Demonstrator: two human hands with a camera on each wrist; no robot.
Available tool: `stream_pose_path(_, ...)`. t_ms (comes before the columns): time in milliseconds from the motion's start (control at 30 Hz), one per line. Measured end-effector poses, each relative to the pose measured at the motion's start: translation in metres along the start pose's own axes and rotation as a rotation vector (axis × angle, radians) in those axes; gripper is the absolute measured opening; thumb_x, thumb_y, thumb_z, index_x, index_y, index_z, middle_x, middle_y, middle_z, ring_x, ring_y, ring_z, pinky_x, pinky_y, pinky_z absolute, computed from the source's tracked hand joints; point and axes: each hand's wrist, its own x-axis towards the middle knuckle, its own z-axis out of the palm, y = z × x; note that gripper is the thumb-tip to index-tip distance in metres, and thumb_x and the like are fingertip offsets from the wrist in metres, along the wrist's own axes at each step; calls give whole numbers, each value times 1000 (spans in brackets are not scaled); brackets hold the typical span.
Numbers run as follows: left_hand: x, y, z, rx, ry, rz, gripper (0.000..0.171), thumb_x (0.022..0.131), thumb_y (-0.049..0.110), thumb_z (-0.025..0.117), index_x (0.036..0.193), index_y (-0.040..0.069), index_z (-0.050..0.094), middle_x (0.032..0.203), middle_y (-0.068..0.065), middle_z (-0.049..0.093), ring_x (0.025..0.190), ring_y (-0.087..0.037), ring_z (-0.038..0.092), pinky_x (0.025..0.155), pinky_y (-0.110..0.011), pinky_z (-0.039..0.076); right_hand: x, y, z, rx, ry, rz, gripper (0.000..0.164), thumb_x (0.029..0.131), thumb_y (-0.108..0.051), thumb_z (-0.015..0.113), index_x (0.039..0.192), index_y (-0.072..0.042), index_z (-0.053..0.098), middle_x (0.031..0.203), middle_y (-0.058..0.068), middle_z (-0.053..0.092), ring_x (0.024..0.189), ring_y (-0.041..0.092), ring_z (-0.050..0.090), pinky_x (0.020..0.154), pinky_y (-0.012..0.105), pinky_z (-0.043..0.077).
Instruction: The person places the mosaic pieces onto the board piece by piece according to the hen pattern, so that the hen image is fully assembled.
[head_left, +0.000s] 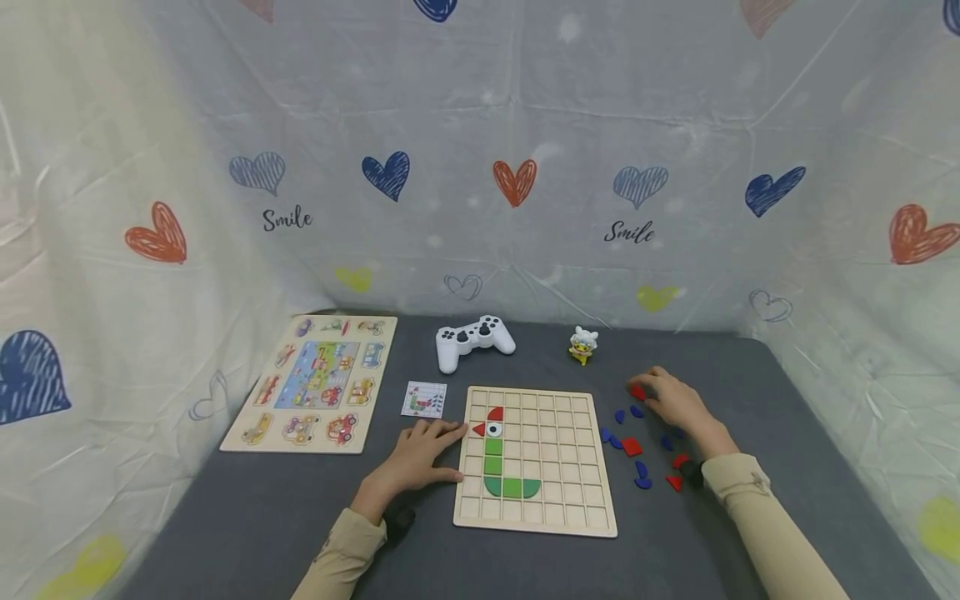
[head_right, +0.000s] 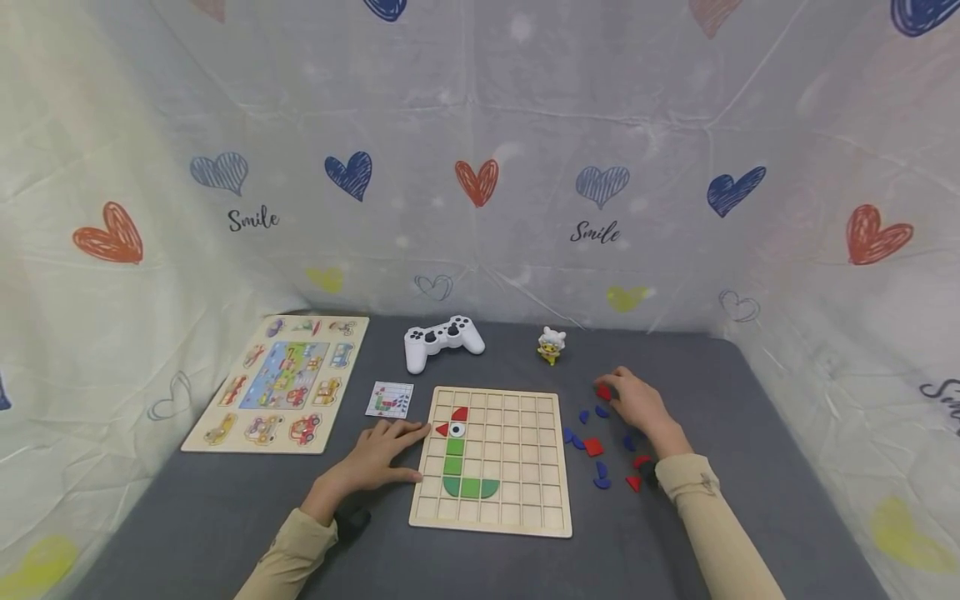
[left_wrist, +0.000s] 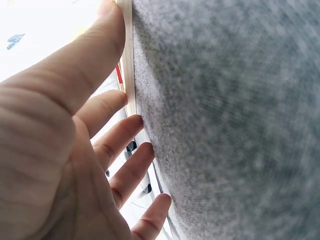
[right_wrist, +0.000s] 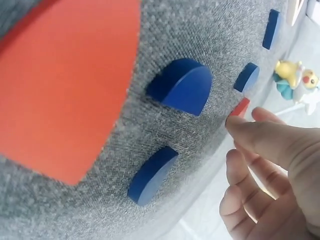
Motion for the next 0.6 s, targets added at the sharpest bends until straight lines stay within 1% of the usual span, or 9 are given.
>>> stream_pose_path(133,0,-1,1,3,2,5,78,77,50,67,143,20,38,137,-6,43,115,-29,37,97,-58,27,2,0,0,-13,-9,15,34,81,-1,68,114,-8,65,105,17,55,86,33,58,58,41,47)
stream_pose_path(267,1,-1,2,6,1,-3,78,78,51,66,143,21,38,138,-5,42,116,-29,37,97,-57,27,2,-1,-1,-13,-9,25,32,80,-2,69,111,-8,66,99,14,56,85,30,58,61,42,48)
stream_pose_path(433,1,0,1,5,6,-4,78,77,51,67,143,20,39,137,-6,43,114,-28,38,96,-57,28,0,0,-3,-7,0,35,29,80,-6,70,108,-7,66,93,12,55,82,28,57,59,41,47)
stream_pose_path(600,1,0,1,3,5,-2,78,78,50,67,143,19,39,136,-6,43,114,-28,38,96,-57,28,-1,2,-3,-10,-15,70,25,81,-14,71,105,-7,66,90,11,53,78,25,55,57,38,46)
